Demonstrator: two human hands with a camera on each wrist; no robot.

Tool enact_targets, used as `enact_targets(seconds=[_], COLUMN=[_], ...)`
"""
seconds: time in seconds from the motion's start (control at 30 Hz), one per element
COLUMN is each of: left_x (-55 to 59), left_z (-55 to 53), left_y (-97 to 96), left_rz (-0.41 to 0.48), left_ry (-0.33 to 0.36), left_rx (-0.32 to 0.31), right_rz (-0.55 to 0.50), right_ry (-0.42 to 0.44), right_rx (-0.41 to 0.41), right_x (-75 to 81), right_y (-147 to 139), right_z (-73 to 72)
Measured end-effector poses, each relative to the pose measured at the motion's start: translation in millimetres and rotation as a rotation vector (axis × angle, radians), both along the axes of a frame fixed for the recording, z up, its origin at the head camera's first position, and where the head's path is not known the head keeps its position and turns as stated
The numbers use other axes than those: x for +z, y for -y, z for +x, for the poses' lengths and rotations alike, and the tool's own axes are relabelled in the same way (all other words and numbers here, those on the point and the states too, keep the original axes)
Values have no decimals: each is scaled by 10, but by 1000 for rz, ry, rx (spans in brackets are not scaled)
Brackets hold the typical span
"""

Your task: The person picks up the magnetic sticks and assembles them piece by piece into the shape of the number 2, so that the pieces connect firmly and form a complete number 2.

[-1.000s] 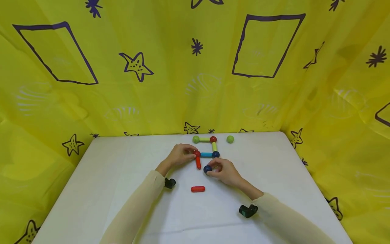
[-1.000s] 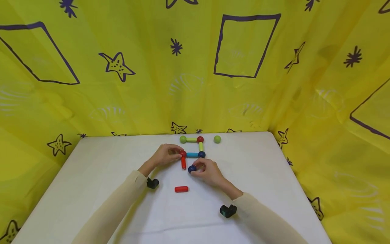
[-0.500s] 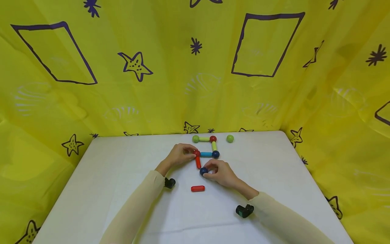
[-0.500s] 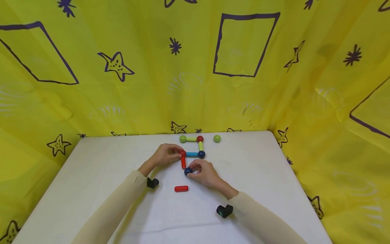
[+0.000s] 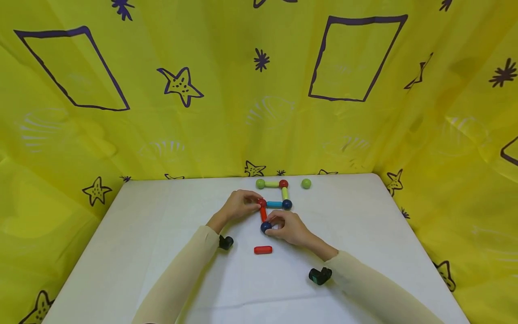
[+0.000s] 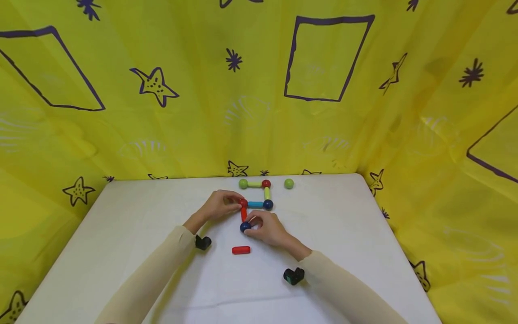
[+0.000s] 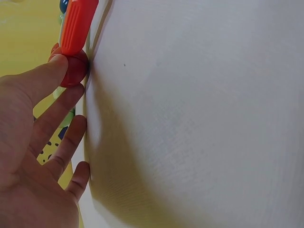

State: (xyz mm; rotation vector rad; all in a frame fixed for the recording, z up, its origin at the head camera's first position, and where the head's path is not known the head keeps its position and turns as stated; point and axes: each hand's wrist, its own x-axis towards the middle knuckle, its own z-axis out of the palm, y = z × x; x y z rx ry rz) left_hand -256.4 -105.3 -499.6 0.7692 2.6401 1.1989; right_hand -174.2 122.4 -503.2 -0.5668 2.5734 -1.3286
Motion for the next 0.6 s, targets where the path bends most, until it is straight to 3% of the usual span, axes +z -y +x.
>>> enact_targets(seconds=[0.6], left_x=[11], left_z=[16], left_y=[-1], left_rz=[21], left_ry=[-3], left_rx=[3], right_rz=[-15], right_ry=[-3], right_rx=[23], right_x=[-9], right_y=[46], right_z=[-21])
